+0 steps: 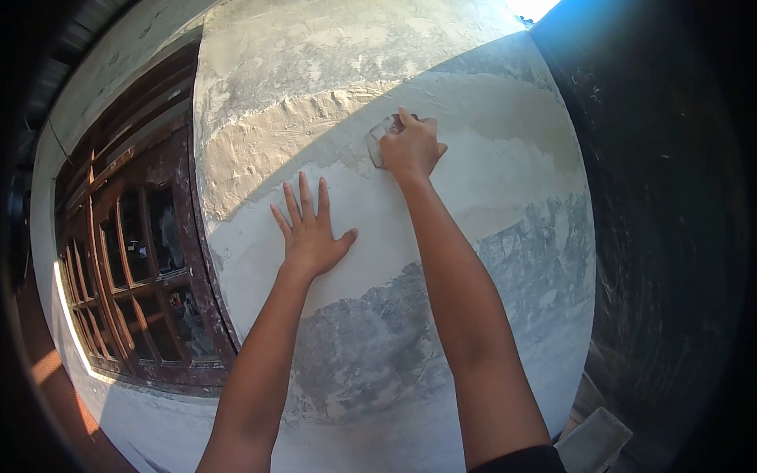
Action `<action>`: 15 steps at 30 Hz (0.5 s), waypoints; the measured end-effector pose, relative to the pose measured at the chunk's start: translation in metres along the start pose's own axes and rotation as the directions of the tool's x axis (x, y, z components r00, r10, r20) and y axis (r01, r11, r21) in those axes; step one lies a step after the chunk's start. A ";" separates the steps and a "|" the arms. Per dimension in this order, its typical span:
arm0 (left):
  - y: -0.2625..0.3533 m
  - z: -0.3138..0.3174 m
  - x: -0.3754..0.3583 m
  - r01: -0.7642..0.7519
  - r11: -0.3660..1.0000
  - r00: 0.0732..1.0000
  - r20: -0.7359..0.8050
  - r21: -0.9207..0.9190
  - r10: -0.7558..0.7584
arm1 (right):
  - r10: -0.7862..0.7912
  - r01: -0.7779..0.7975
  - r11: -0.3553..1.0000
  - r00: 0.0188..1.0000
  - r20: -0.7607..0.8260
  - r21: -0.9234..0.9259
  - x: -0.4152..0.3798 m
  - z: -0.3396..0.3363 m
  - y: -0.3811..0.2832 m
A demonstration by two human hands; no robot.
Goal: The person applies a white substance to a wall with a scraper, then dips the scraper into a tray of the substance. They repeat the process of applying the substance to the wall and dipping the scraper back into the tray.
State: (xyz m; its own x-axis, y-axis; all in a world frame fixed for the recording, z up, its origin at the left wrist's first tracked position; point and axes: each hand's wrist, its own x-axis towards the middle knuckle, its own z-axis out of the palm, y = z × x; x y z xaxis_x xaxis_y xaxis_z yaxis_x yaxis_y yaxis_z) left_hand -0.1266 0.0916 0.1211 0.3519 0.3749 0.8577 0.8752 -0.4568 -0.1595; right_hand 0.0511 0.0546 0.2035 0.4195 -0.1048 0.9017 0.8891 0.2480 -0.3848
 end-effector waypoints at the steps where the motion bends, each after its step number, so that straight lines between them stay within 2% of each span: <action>1: 0.000 0.000 0.000 0.002 1.000 1.000 0.001 0.001 -0.002 | 0.115 -0.112 0.993 0.991 -0.070 0.042 0.005 -0.005 0.004; 2: -0.001 0.000 0.000 0.003 1.000 1.000 -0.006 0.001 -0.003 | 0.233 -0.222 0.971 0.963 -0.134 0.092 0.007 -0.007 0.007; 3: 0.000 0.000 -0.001 0.001 1.000 1.000 -0.012 0.001 -0.001 | 0.219 -0.189 0.961 0.966 -0.139 0.200 0.007 -0.006 0.007; 4: 0.001 -0.001 0.000 -0.001 1.000 1.000 -0.014 0.000 0.001 | 0.219 -0.189 0.962 0.965 -0.142 0.200 0.004 -0.003 0.006; 6: 0.003 -0.004 0.000 0.016 1.000 1.000 0.016 0.003 -0.016 | -0.073 0.074 0.993 0.997 -0.014 0.088 -0.003 0.003 0.004; 7: 0.003 -0.002 0.000 0.017 1.000 1.000 0.019 0.003 -0.017 | 0.048 -0.049 0.999 0.998 0.039 0.019 -0.002 0.001 0.003; 8: 0.002 0.000 0.000 0.010 1.000 1.000 0.007 -0.001 -0.010 | 0.048 -0.048 0.999 0.998 0.040 0.021 0.001 0.001 0.008; 10: 0.000 -0.001 0.000 0.005 1.000 1.000 -0.005 -0.002 -0.005 | 0.167 -0.155 0.985 0.964 -0.205 0.074 0.004 -0.004 0.014; 12: 0.003 -0.003 -0.001 0.015 1.000 1.000 0.012 -0.009 -0.015 | 0.133 -0.109 0.986 0.971 -0.198 0.127 -0.004 0.001 0.010; 14: 0.001 -0.001 0.002 0.011 1.000 1.000 0.004 -0.012 -0.011 | -0.044 0.045 0.999 0.998 -0.038 0.025 -0.013 0.005 0.005; 15: 0.000 0.000 0.001 0.007 1.000 1.000 0.002 -0.010 -0.007 | 0.058 -0.057 0.998 0.997 -0.058 0.009 -0.012 0.006 0.005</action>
State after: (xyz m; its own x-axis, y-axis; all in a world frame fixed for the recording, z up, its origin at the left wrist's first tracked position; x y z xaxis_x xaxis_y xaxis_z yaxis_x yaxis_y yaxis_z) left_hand -0.1261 0.0922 0.1216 0.3464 0.3794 0.8580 0.8741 -0.4625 -0.1484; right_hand 0.0491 0.0631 0.1919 0.4801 -0.1459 0.8650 0.8619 0.2623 -0.4341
